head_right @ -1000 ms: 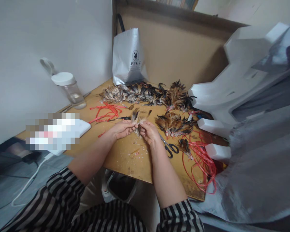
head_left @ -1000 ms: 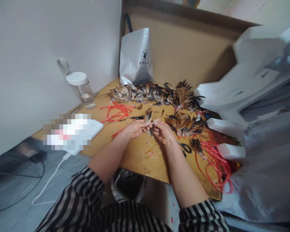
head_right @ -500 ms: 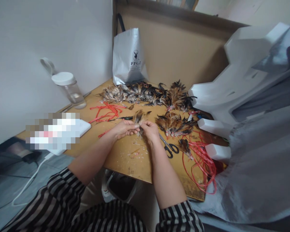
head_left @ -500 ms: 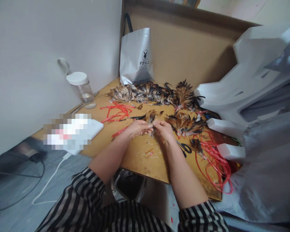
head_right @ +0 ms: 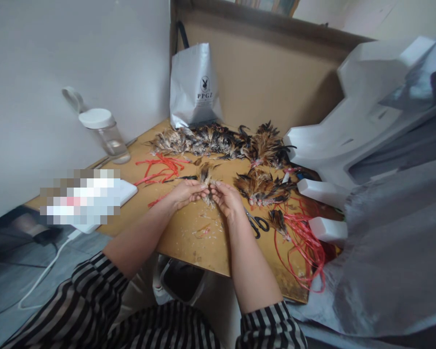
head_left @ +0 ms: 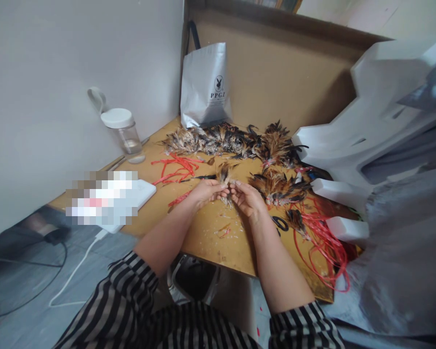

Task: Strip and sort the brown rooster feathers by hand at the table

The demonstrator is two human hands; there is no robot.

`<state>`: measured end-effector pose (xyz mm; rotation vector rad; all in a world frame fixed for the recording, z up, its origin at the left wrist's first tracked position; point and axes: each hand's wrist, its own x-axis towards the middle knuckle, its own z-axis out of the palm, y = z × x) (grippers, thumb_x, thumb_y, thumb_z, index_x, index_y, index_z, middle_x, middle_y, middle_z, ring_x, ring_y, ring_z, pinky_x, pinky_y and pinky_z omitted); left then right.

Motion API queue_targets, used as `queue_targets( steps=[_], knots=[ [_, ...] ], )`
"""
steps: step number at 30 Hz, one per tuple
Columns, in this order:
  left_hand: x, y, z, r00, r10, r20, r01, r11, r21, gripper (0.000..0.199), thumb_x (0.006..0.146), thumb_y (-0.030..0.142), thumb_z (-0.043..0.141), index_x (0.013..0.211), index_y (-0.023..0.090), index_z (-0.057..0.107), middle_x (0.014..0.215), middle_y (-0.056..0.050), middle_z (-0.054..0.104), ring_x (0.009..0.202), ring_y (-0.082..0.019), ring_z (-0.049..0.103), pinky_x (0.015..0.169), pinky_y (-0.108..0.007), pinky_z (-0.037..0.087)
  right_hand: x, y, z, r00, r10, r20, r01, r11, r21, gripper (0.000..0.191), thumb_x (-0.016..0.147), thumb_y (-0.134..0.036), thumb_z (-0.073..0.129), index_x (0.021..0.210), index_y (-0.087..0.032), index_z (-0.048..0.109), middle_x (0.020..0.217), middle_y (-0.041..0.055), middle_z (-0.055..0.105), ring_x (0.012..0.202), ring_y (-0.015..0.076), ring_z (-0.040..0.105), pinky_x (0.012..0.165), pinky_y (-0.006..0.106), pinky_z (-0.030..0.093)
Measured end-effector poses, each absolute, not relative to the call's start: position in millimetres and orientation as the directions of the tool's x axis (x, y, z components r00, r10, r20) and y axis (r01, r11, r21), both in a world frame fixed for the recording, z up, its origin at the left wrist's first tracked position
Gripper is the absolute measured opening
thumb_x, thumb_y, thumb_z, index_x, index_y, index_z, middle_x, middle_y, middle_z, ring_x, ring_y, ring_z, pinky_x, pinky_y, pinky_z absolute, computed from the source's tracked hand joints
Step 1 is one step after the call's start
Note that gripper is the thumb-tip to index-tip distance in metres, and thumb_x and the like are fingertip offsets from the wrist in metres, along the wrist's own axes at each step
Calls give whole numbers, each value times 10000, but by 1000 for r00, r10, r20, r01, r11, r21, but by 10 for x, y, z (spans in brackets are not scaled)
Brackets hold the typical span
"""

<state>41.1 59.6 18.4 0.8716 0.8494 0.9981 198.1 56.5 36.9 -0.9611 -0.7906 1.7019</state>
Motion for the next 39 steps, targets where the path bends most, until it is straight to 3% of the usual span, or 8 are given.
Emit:
queue_targets(
  steps=[7, 11, 15, 19, 24, 28, 34, 39],
  knots=[
    [439, 558, 228, 359, 921, -152, -421, 305, 854, 169, 666, 182, 697, 797, 77, 674, 806, -108, 680, 625, -85, 609, 547, -155, 448, 1944, 555, 320, -199, 958, -205, -402, -271, -875, 211, 599, -301, 714, 767, -197, 640, 725, 7, 678, 675, 116, 609, 660, 247, 488],
    [436, 588, 226, 282, 947, -154, -508, 284, 813, 80, 692, 135, 660, 748, 78, 663, 688, -71, 660, 587, -75, 595, 497, -135, 423, 1862, 525, 300, -75, 985, -156, -266, -170, -949, 266, 539, -330, 744, 730, -168, 653, 662, 10, 656, 580, 98, 560, 537, 205, 420],
    [421, 620, 218, 207, 969, -137, -549, 231, 803, 68, 695, 122, 650, 741, 73, 656, 692, -65, 652, 573, -57, 572, 476, -121, 403, 1801, 496, 314, 39, 998, -58, -118, -53, -992, 268, 529, -345, 744, 682, -139, 664, 492, -30, 559, 419, 48, 389, 429, 190, 299],
    [415, 630, 208, 210, 975, -70, -571, 180, 801, 91, 691, 146, 660, 723, 61, 653, 652, -60, 638, 540, -43, 545, 482, -117, 396, 1826, 500, 315, -75, 991, -111, -144, -121, -982, 285, 523, -345, 755, 687, -127, 670, 465, -39, 514, 408, 36, 353, 412, 187, 264],
    [415, 631, 197, 224, 973, -48, -565, 170, 808, 113, 684, 160, 669, 724, 55, 652, 649, -58, 633, 540, -50, 553, 502, -132, 410, 1870, 490, 302, -264, 951, -163, -131, -203, -970, 306, 503, -324, 775, 712, -123, 676, 537, -10, 576, 430, 42, 423, 420, 187, 321],
    [409, 629, 206, 224, 974, -45, -552, 164, 817, 124, 686, 173, 671, 725, 57, 648, 669, -63, 639, 554, -61, 564, 524, -153, 428, 1870, 470, 319, -311, 921, -236, -55, -266, -962, 299, 495, -312, 781, 696, -121, 669, 591, 14, 618, 452, 56, 485, 440, 192, 386],
    [411, 632, 195, 166, 973, -158, -501, 221, 837, 129, 683, 192, 679, 733, 77, 651, 671, -63, 649, 553, -57, 569, 486, -134, 399, 1883, 515, 358, -130, 978, -161, -235, -188, -954, 277, 497, -306, 778, 676, -134, 655, 601, 13, 628, 487, 67, 515, 466, 191, 409],
    [457, 599, 176, 266, 944, -195, -420, 296, 858, 177, 640, 232, 719, 718, 87, 654, 729, -74, 669, 547, -60, 578, 493, -145, 413, 1881, 541, 320, -72, 988, -136, -387, -154, -909, 254, 511, -286, 771, 663, -155, 615, 496, -41, 546, 447, 56, 440, 432, 182, 342]
  ],
)
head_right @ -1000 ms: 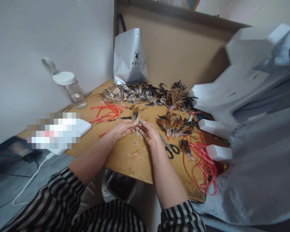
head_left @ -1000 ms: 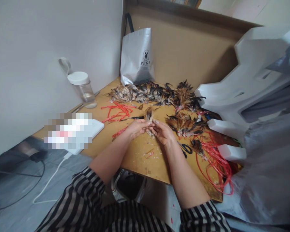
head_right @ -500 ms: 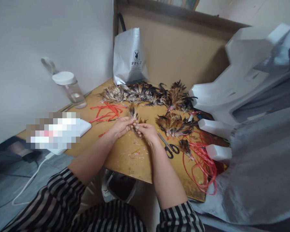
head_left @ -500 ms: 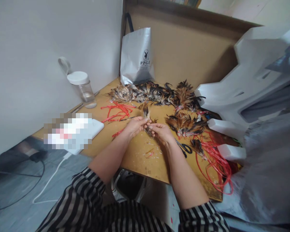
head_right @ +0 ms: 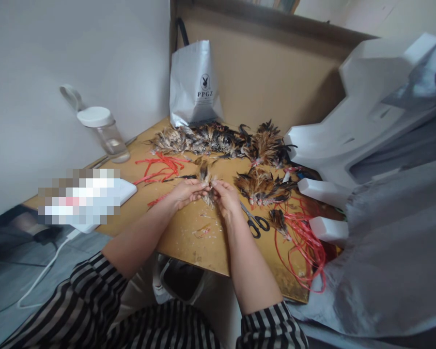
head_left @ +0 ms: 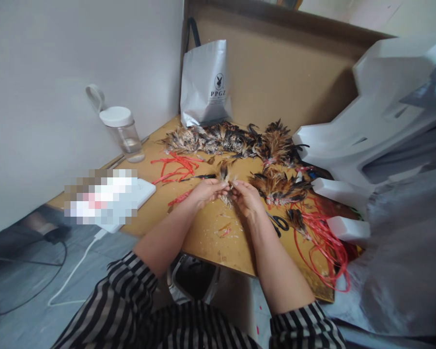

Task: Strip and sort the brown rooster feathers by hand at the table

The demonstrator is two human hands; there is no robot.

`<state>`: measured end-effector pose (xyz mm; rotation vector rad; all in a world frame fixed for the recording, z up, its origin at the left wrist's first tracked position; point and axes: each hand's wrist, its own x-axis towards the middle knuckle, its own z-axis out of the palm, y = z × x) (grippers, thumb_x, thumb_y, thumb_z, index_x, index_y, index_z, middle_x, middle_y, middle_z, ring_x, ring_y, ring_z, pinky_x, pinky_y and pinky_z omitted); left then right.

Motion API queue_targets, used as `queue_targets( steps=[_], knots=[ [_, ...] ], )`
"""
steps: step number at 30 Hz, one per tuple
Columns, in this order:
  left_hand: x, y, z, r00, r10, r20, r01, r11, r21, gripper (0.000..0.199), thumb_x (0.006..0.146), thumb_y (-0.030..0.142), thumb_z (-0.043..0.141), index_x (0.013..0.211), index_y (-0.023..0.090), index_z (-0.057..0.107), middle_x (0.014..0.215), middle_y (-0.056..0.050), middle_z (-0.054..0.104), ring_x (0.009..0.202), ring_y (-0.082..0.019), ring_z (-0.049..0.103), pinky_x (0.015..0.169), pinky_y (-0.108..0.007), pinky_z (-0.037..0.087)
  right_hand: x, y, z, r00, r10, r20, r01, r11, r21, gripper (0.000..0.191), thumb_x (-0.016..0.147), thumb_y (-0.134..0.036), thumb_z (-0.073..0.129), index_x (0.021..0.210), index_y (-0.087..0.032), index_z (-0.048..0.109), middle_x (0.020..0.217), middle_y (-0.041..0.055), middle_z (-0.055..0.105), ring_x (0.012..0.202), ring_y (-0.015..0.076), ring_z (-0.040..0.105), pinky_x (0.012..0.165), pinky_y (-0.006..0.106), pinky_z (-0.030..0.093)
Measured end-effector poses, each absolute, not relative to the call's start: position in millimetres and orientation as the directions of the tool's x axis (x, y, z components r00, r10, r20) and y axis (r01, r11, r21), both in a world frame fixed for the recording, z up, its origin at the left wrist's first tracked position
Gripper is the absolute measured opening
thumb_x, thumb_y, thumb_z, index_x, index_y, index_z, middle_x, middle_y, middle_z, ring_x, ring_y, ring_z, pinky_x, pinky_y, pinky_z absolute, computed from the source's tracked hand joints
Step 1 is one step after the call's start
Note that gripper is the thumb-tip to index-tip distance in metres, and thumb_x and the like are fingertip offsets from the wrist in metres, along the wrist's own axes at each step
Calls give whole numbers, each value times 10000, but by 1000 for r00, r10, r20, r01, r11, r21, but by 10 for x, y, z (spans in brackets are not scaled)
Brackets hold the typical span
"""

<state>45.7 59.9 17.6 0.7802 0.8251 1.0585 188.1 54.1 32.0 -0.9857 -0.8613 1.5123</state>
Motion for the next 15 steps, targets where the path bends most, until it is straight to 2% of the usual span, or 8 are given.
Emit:
queue_targets(
  steps=[5, 15],
  knots=[
    [475, 576, 169, 326, 924, -198, -407, 326, 853, 190, 631, 237, 727, 730, 91, 655, 743, -75, 673, 565, -65, 590, 499, -144, 420, 1843, 520, 288, -69, 990, -125, -404, -143, -904, 260, 529, -288, 765, 686, -163, 600, 522, -39, 557, 456, 59, 448, 456, 191, 366],
    [480, 555, 202, 347, 923, -164, -369, 296, 881, 183, 643, 246, 714, 683, 79, 652, 624, -54, 641, 530, -53, 557, 494, -147, 396, 1775, 506, 289, -17, 989, -146, -383, -141, -913, 292, 491, -302, 772, 668, -172, 581, 492, -50, 555, 453, 72, 495, 472, 200, 408]
  ],
)
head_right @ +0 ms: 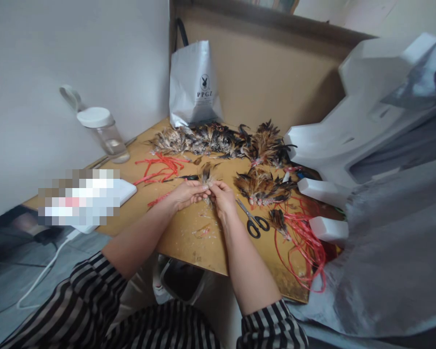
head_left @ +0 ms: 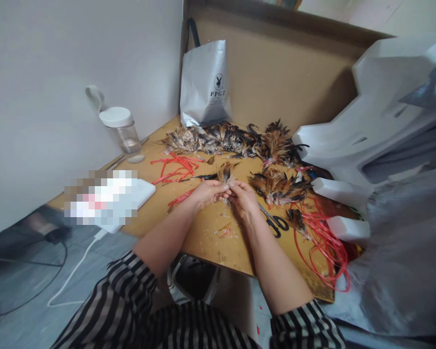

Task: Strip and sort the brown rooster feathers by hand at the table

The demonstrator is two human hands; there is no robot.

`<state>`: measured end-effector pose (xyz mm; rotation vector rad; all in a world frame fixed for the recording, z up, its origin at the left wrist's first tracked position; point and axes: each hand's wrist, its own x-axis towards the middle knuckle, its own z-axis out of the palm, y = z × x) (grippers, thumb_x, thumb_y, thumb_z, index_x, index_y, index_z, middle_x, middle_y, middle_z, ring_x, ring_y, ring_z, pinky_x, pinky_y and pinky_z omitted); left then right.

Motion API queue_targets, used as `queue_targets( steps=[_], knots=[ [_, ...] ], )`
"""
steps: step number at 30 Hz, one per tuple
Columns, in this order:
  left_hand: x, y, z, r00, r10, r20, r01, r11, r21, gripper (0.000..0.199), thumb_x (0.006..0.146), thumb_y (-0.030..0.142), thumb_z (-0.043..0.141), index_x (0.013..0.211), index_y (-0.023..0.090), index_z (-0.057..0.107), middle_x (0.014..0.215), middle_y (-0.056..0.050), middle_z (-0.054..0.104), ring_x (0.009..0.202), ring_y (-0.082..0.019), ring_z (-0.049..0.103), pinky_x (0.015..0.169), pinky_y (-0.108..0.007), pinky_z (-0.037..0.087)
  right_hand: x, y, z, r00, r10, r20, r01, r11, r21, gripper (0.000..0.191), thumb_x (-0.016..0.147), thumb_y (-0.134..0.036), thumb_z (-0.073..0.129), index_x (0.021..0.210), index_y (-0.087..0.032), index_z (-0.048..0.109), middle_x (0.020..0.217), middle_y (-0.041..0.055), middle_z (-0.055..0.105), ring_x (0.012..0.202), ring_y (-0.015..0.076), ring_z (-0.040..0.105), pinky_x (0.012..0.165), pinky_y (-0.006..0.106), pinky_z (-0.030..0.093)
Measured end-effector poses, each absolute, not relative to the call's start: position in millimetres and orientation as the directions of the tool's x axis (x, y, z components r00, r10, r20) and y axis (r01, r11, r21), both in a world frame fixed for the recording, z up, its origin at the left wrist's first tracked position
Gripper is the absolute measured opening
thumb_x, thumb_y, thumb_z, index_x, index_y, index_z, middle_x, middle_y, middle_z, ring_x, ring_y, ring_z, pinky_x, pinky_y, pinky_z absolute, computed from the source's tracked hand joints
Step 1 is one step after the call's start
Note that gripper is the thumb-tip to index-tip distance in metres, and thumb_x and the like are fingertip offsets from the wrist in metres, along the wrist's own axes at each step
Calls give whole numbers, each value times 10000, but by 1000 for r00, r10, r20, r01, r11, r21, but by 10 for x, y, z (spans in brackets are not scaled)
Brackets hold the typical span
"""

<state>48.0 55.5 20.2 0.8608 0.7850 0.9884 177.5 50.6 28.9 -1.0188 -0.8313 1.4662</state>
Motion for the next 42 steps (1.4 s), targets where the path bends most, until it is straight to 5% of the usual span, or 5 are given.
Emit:
queue_targets(
  steps=[16, 22, 29, 36, 42],
  knots=[
    [431, 605, 227, 201, 972, -124, -353, 190, 916, 207, 642, 281, 710, 662, 87, 641, 587, -47, 621, 472, -47, 510, 467, -162, 370, 1784, 508, 277, 45, 996, -81, -304, -64, -951, 257, 573, -376, 705, 636, -168, 568, 522, -35, 532, 438, 61, 403, 420, 191, 296],
    [273, 715, 269, -64, 993, -102, -531, 53, 846, 155, 688, 230, 674, 716, 87, 623, 767, -81, 674, 548, -41, 556, 484, -133, 396, 1758, 514, 195, 83, 989, 122, 96, 114, -989, 177, 613, -338, 646, 656, -167, 622, 535, -26, 544, 472, 88, 417, 501, 225, 335],
    [285, 731, 238, -73, 993, -88, -547, 33, 836, 159, 687, 223, 674, 723, 82, 610, 801, -99, 681, 541, -45, 562, 469, -131, 398, 1719, 496, 112, -110, 926, 361, 665, 339, -666, 149, 710, -290, 536, 672, -193, 643, 687, 24, 591, 634, 139, 505, 612, 252, 357],
    [320, 692, 279, -72, 992, -101, -526, 49, 849, 157, 685, 224, 676, 696, 82, 610, 736, -79, 674, 531, -39, 548, 479, -134, 388, 1682, 425, 170, -206, 940, 272, 840, 313, -444, 112, 695, -299, 572, 696, -219, 650, 751, 52, 615, 664, 166, 526, 593, 269, 342],
    [327, 688, 282, -36, 993, -111, -519, 77, 851, 171, 679, 233, 684, 713, 82, 610, 693, -71, 663, 518, -41, 537, 473, -143, 374, 1745, 496, 133, -129, 964, 232, 650, 258, -714, 102, 656, -256, 560, 596, -186, 604, 580, 6, 585, 512, 115, 471, 508, 239, 327]
  ],
)
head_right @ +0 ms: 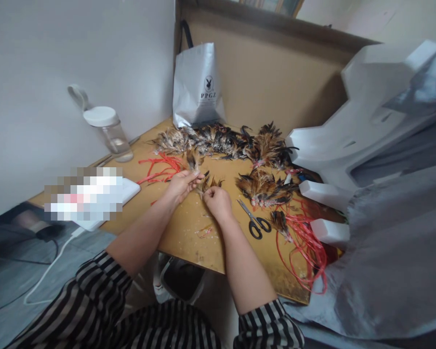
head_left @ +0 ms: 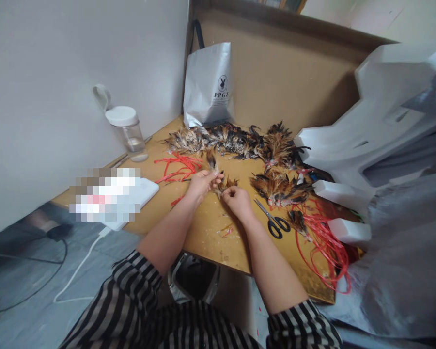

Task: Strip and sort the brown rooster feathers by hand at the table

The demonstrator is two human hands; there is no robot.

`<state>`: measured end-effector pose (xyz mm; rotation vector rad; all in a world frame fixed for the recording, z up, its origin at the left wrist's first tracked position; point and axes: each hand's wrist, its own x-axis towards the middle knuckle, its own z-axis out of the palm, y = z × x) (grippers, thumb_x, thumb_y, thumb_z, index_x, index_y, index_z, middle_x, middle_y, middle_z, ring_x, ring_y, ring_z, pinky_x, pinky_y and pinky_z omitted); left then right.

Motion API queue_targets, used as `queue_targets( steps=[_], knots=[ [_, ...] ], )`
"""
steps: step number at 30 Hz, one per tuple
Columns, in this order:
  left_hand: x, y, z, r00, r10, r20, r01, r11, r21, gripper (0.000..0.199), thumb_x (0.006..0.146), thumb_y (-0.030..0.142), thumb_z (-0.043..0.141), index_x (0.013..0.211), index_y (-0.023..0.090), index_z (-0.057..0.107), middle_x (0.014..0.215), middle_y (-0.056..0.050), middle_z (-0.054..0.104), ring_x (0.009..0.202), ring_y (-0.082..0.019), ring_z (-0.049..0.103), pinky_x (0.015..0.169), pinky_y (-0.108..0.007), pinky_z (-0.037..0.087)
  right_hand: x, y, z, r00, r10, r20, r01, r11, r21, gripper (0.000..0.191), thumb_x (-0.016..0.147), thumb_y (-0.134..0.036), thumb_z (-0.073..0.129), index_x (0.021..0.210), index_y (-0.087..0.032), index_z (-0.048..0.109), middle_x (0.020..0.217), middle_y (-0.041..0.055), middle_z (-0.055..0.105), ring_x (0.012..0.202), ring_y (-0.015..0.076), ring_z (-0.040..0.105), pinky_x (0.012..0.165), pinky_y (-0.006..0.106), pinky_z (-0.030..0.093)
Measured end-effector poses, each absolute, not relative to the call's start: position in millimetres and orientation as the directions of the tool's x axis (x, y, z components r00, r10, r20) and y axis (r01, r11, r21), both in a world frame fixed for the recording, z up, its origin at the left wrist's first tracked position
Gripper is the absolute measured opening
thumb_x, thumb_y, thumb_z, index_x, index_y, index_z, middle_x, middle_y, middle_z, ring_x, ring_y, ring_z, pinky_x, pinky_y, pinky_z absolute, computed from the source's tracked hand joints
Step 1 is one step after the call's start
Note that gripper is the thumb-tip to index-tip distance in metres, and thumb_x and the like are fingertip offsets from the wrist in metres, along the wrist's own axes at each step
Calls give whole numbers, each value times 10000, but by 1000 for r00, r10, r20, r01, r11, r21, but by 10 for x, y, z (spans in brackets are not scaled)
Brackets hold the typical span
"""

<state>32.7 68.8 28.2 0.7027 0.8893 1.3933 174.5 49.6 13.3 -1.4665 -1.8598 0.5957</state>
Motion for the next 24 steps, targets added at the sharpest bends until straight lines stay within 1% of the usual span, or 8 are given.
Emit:
queue_targets(
  steps=[3, 5, 8, 10, 13, 16, 21, 24],
  knots=[
    [331, 692, 262, -12, 993, -114, -508, 92, 856, 176, 683, 243, 680, 713, 85, 609, 706, -73, 666, 525, -44, 542, 481, -145, 382, 1812, 554, 132, -34, 994, 103, 354, 109, -929, 120, 629, -287, 594, 615, -169, 601, 477, -29, 542, 420, 85, 423, 442, 215, 312],
    [340, 691, 238, 19, 995, -101, -491, 98, 865, 179, 678, 249, 685, 713, 88, 613, 731, -76, 671, 534, -44, 547, 479, -141, 384, 1848, 572, 161, -31, 999, -20, 126, -16, -992, 146, 596, -298, 641, 629, -162, 602, 469, -31, 555, 385, 69, 416, 406, 198, 308],
    [359, 674, 210, 89, 992, -84, -463, 116, 879, 185, 663, 251, 697, 727, 91, 632, 746, -77, 673, 548, -47, 555, 478, -133, 390, 1884, 573, 234, -76, 987, -140, -166, -151, -974, 185, 533, -256, 712, 643, -160, 598, 585, 1, 633, 430, 64, 493, 410, 175, 367],
    [370, 658, 208, 134, 988, -77, -444, 130, 887, 188, 663, 251, 696, 740, 87, 646, 738, -78, 671, 546, -46, 553, 475, -128, 392, 1902, 569, 284, -106, 976, -189, -297, -213, -931, 213, 516, -208, 737, 677, -162, 606, 618, 7, 647, 476, 70, 538, 444, 172, 422],
    [376, 639, 224, 159, 984, -76, -429, 138, 893, 180, 673, 244, 686, 744, 82, 654, 732, -80, 670, 535, -42, 547, 470, -124, 389, 1925, 567, 339, -146, 961, -235, -391, -274, -879, 220, 528, -155, 742, 711, -161, 620, 594, 1, 636, 497, 72, 554, 483, 174, 466],
    [377, 627, 243, 170, 980, -98, -422, 163, 892, 173, 673, 235, 685, 744, 81, 650, 755, -87, 675, 538, -42, 550, 476, -126, 392, 1941, 562, 372, -163, 956, -246, -411, -292, -864, 192, 540, -170, 744, 675, -155, 608, 578, -7, 620, 490, 67, 542, 463, 167, 452],
    [396, 590, 252, 262, 955, -139, -381, 235, 894, 182, 654, 234, 702, 745, 83, 658, 796, -108, 683, 554, -55, 565, 479, -137, 398, 1942, 539, 404, -201, 954, -223, -426, -290, -857, 270, 504, -225, 772, 643, -165, 549, 516, -60, 542, 409, 31, 409, 356, 142, 274],
    [412, 568, 249, 318, 936, -152, -361, 268, 893, 197, 623, 229, 728, 735, 82, 662, 830, -120, 683, 582, -71, 586, 493, -145, 417, 1931, 533, 394, -185, 958, -222, -431, -282, -857, 301, 476, -239, 782, 635, -162, 539, 518, -55, 543, 409, 25, 371, 361, 143, 237]
  ],
)
